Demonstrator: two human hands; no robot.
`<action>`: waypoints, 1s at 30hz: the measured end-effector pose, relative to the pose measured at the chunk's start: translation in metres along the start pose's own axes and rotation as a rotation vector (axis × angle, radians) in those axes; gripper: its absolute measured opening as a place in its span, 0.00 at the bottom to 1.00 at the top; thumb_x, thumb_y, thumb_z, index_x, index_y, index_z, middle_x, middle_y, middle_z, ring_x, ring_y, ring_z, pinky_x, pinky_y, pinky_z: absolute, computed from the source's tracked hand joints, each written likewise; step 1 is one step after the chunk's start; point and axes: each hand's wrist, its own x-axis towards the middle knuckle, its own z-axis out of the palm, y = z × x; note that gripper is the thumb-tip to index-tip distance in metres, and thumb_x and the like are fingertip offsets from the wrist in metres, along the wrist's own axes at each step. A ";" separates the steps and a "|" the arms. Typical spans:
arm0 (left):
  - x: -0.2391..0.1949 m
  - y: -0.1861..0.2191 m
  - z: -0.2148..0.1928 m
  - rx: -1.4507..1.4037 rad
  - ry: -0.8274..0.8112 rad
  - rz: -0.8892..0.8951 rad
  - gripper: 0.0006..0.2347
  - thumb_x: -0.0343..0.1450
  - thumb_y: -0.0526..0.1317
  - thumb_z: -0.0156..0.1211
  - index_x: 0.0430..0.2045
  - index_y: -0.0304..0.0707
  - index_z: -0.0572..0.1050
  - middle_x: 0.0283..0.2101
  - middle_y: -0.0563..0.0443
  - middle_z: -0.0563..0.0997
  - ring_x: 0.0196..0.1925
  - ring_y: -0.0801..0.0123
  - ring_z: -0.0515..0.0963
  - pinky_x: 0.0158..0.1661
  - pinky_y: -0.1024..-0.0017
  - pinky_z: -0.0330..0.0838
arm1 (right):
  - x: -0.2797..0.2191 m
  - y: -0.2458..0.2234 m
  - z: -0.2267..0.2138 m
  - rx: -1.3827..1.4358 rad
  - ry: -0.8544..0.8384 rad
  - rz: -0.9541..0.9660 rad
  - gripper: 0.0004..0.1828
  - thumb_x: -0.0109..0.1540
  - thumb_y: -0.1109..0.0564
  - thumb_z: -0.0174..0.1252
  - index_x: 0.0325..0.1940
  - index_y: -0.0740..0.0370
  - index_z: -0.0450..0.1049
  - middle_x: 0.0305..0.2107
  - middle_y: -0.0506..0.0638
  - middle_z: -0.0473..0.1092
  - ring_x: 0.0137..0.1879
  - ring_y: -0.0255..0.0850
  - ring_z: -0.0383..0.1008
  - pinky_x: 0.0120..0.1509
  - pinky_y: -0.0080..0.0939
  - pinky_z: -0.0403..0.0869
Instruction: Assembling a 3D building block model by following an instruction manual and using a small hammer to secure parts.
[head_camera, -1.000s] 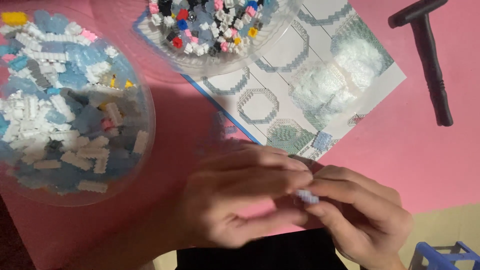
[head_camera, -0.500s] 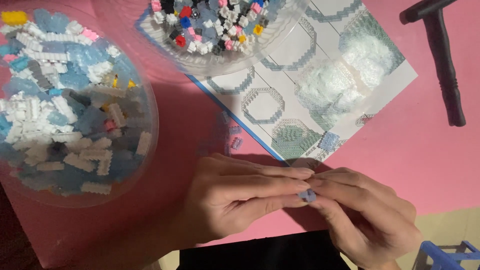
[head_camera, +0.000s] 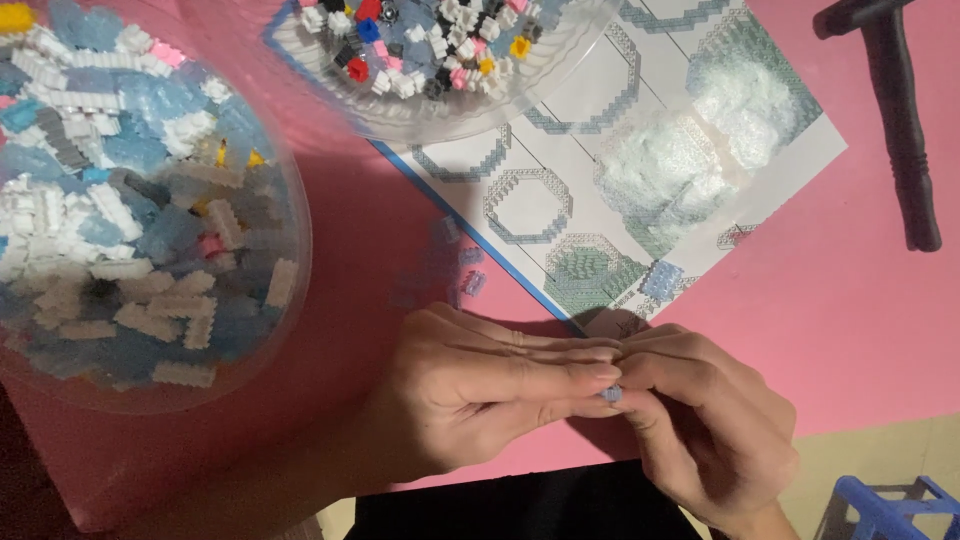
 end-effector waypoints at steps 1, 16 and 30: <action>0.000 0.000 -0.001 -0.003 -0.013 -0.006 0.09 0.73 0.27 0.69 0.46 0.27 0.80 0.52 0.36 0.86 0.56 0.56 0.89 0.65 0.63 0.87 | 0.000 0.001 0.000 0.008 -0.002 -0.009 0.11 0.63 0.60 0.56 0.36 0.74 0.72 0.28 0.61 0.74 0.33 0.51 0.81 0.42 0.41 0.84; 0.006 0.001 -0.001 -0.034 0.016 -0.074 0.12 0.72 0.29 0.70 0.49 0.28 0.79 0.51 0.36 0.86 0.55 0.56 0.90 0.64 0.65 0.87 | 0.004 -0.001 -0.009 -0.013 -0.058 0.021 0.06 0.62 0.64 0.57 0.38 0.73 0.74 0.31 0.61 0.77 0.37 0.48 0.84 0.49 0.42 0.89; 0.000 -0.006 -0.001 -0.033 -0.023 -0.019 0.07 0.75 0.27 0.65 0.46 0.27 0.80 0.52 0.35 0.86 0.57 0.51 0.90 0.68 0.58 0.85 | 0.005 0.001 -0.002 -0.045 -0.011 -0.042 0.08 0.61 0.64 0.56 0.33 0.76 0.74 0.25 0.61 0.76 0.31 0.49 0.83 0.43 0.40 0.89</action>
